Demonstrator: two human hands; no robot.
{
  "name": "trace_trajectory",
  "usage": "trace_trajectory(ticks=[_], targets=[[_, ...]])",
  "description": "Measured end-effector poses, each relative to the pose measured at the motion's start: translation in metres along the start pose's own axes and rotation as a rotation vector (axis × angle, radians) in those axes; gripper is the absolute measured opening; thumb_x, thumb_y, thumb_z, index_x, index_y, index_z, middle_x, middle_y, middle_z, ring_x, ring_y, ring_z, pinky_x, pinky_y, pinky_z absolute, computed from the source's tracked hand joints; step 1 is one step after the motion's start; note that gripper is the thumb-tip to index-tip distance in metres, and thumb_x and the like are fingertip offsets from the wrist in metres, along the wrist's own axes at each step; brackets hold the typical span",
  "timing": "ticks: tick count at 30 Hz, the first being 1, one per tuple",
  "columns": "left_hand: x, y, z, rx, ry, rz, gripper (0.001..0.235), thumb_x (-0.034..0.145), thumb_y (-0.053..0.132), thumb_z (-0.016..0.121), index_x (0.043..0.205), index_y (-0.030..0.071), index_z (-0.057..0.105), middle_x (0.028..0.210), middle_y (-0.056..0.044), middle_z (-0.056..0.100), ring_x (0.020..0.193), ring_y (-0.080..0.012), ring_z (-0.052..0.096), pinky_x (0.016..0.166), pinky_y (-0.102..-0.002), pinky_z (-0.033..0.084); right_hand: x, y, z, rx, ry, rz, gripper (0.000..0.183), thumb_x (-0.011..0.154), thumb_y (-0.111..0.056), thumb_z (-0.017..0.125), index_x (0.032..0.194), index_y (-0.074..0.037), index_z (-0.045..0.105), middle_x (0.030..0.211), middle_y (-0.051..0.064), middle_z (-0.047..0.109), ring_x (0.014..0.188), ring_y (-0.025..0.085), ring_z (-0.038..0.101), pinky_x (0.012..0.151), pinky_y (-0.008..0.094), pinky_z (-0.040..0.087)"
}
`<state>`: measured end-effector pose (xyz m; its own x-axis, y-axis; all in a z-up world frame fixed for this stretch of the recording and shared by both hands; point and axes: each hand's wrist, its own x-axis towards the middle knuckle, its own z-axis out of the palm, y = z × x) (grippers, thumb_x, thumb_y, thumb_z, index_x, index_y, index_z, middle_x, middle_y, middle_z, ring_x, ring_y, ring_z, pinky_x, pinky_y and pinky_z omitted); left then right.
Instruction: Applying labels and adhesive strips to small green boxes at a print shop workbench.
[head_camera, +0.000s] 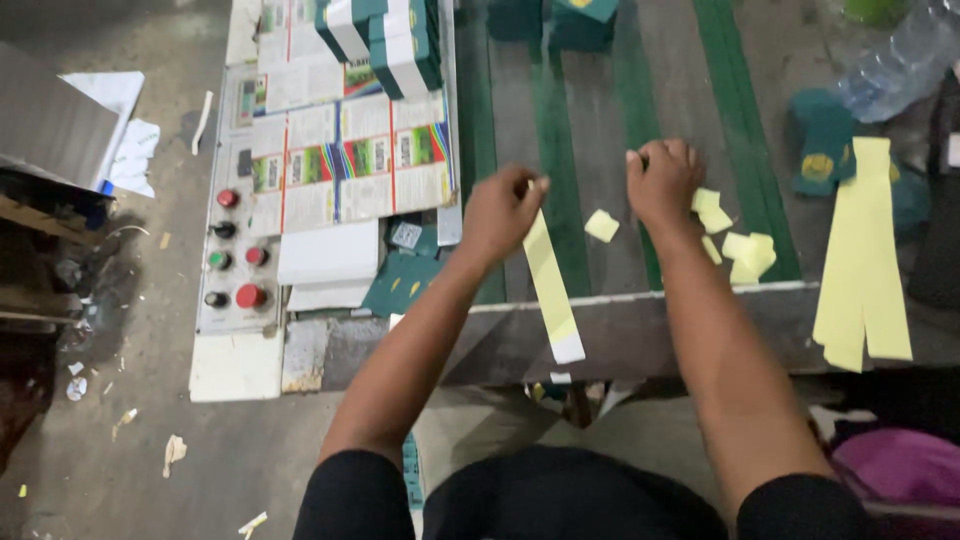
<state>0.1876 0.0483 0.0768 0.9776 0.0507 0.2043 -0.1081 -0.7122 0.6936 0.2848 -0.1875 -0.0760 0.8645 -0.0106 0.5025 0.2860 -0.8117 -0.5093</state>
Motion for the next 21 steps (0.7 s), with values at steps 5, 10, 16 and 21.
trace_trajectory(ticks=[5,10,16,21], targets=[[0.14,-0.047,0.006,0.037,0.139,-0.013,0.027,0.097,0.028,0.067,0.108,0.003,0.068,0.098,-0.018,0.074,0.089,-0.0322,0.074,0.079,-0.043,0.057,-0.004,-0.019,-0.012,-0.065,-0.049,0.052,0.019,0.101,-0.026,0.074,0.1,-0.011,0.063,0.111,0.013,0.058,0.11,0.039,0.054,0.097,0.057,0.04],[0.281,-0.114,0.021,0.393,0.177,0.01,0.034,0.103,0.029,0.061,0.129,0.008,0.059,0.128,-0.019,0.066,0.118,-0.0366,0.064,0.1,-0.048,0.05,-0.005,-0.024,-0.014,-0.153,-0.081,0.06,0.02,0.102,-0.026,0.073,0.103,-0.01,0.061,0.113,0.015,0.057,0.11,0.039,0.054,0.095,0.056,0.04],[0.419,-0.205,0.048,0.48,-0.017,0.356,0.062,0.096,0.038,0.071,0.141,0.0,0.051,0.144,-0.029,0.053,0.129,-0.045,0.05,0.104,-0.048,0.042,0.0,-0.038,-0.028,-0.172,-0.076,0.06,0.021,0.099,-0.025,0.073,0.104,-0.009,0.059,0.115,0.014,0.058,0.112,0.037,0.054,0.098,0.054,0.042],[0.458,-0.213,0.051,0.515,-0.516,0.126,0.068,0.091,0.047,0.074,0.14,0.004,0.056,0.139,-0.023,0.057,0.13,-0.0416,0.052,0.106,-0.046,0.041,0.003,-0.04,-0.028,-0.173,-0.104,0.095,0.019,0.096,-0.024,0.073,0.101,-0.01,0.061,0.113,0.013,0.058,0.11,0.037,0.055,0.093,0.052,0.042]])
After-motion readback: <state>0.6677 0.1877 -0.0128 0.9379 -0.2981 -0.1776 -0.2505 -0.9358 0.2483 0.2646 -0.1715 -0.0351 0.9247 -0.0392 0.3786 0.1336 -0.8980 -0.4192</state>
